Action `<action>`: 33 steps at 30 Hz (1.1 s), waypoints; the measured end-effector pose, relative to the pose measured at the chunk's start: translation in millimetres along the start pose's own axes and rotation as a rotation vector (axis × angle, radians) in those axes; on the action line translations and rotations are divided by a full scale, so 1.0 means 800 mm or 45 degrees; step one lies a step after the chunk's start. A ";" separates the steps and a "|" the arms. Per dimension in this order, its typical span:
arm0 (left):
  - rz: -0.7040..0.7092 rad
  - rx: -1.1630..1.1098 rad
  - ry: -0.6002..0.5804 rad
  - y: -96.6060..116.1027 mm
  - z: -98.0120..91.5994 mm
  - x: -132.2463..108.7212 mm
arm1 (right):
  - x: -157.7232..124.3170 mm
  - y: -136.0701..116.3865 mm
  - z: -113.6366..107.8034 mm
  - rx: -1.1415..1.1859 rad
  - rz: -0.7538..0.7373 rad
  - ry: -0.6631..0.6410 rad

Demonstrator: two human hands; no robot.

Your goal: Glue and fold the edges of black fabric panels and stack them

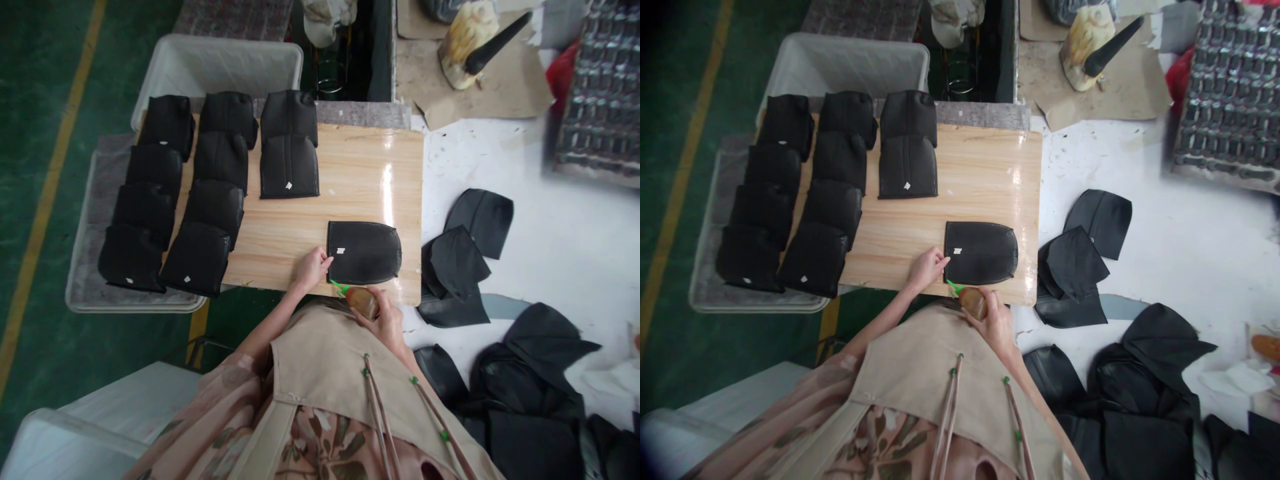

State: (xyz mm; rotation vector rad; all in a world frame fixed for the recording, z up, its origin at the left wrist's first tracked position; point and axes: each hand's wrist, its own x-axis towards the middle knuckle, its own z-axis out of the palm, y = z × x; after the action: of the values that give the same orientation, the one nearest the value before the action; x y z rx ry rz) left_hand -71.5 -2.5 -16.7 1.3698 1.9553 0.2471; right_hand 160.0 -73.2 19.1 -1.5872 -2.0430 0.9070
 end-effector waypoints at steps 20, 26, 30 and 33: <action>-0.058 -0.244 -0.066 -0.003 0.000 0.002 | 0.004 -0.004 -0.007 0.533 0.393 0.057; -0.021 -0.555 -0.074 -0.005 0.001 0.004 | -0.003 0.024 -0.035 1.533 0.740 0.170; -0.027 -0.869 -0.082 0.012 -0.002 0.006 | -0.001 0.045 -0.065 1.765 0.747 0.373; -0.197 -1.270 -0.181 0.026 -0.003 0.005 | -0.004 0.054 -0.086 1.805 0.838 0.555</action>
State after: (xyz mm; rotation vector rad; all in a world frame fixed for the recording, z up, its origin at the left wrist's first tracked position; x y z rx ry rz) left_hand -58.6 10.3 -5.7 0.5541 1.4474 0.8780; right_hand 236.7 -53.2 37.8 -1.2884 -0.2174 1.5048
